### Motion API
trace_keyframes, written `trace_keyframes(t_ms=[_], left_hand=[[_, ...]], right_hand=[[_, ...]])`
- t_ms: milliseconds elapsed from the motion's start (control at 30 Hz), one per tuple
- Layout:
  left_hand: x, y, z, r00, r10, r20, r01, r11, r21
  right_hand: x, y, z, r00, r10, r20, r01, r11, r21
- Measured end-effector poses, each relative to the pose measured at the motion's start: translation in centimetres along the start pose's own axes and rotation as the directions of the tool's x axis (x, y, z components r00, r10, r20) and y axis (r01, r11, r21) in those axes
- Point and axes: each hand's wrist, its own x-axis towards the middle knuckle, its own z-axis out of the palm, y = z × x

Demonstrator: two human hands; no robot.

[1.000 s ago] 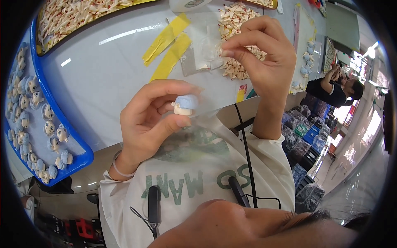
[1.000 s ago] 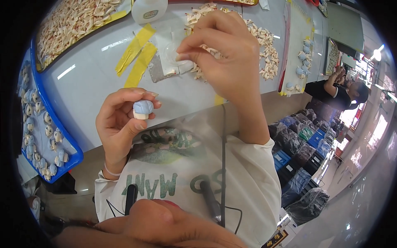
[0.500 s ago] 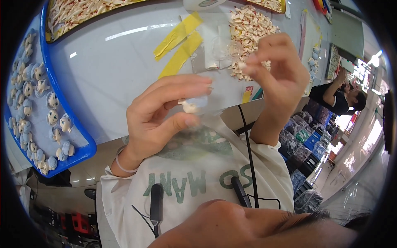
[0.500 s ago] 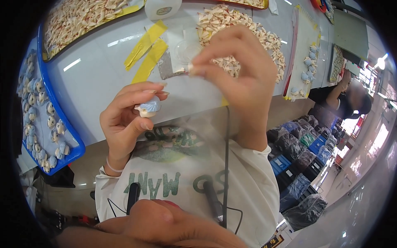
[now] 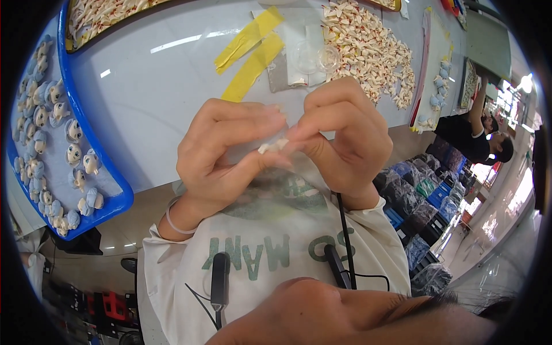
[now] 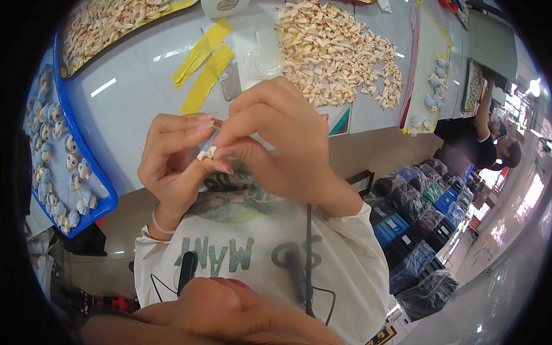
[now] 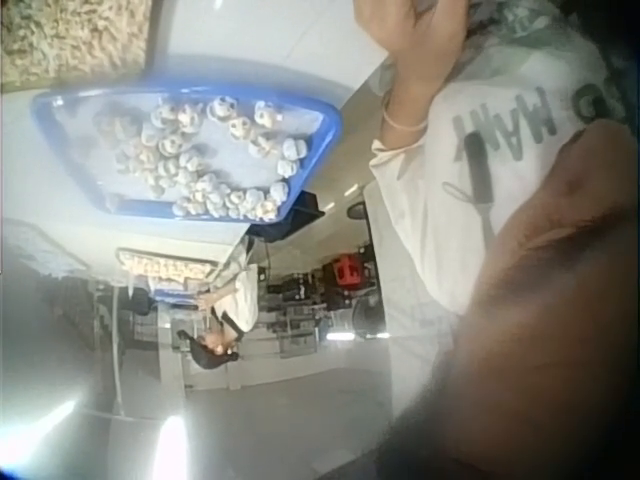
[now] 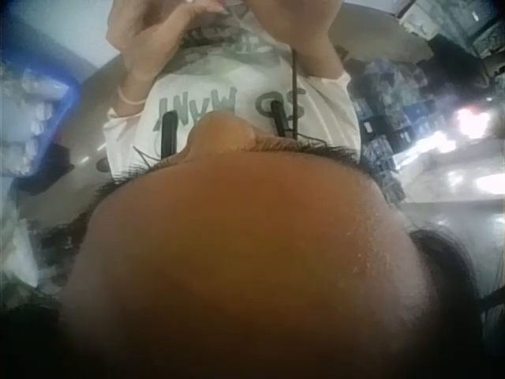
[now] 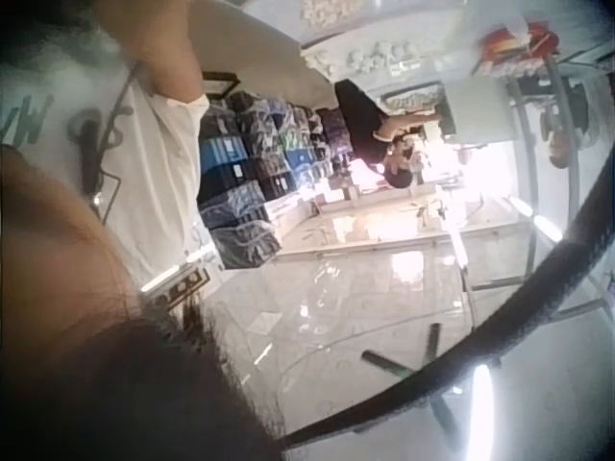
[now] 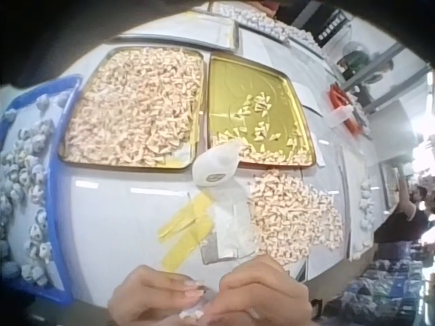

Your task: The person assembles small white and blue plastic toy components by hand, applying glue from a bottle to join them.

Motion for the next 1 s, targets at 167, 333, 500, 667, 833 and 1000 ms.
trace_keyframes(t_ms=[167, 333, 500, 667, 833, 1000], left_hand=[[-0.4, -0.1, 0.3, 0.997, 0.08, -0.02, -0.077, 0.993, 0.094], [-0.3, -0.2, 0.5, 0.993, 0.116, 0.013, -0.117, 0.977, 0.18], [-0.4, 0.1, 0.6, 0.997, 0.073, 0.004, -0.073, 0.988, 0.138], [-0.4, 0.0, 0.5, 0.999, 0.032, 0.007, -0.033, 0.993, 0.111], [0.2, 0.1, 0.9, 0.998, -0.053, 0.015, 0.053, 0.999, 0.008], [0.4, 0.4, 1.0, 0.994, -0.109, -0.001, 0.108, 0.993, -0.043]], right_hand=[[-0.4, 0.3, 0.1, 0.986, -0.161, -0.047, 0.155, 0.981, -0.118], [-0.3, 0.8, -0.1, 0.969, -0.247, -0.019, 0.242, 0.96, -0.139], [-0.9, 0.9, 0.3, 0.987, -0.16, -0.023, 0.16, 0.987, -0.004], [-0.3, 1.8, -3.4, 0.97, 0.051, -0.238, -0.056, 0.998, -0.016], [0.6, 6.4, -8.5, 0.994, 0.048, -0.103, -0.089, 0.893, -0.442], [1.7, 7.4, -7.0, 0.992, -0.083, -0.09, 0.019, 0.832, -0.555]])
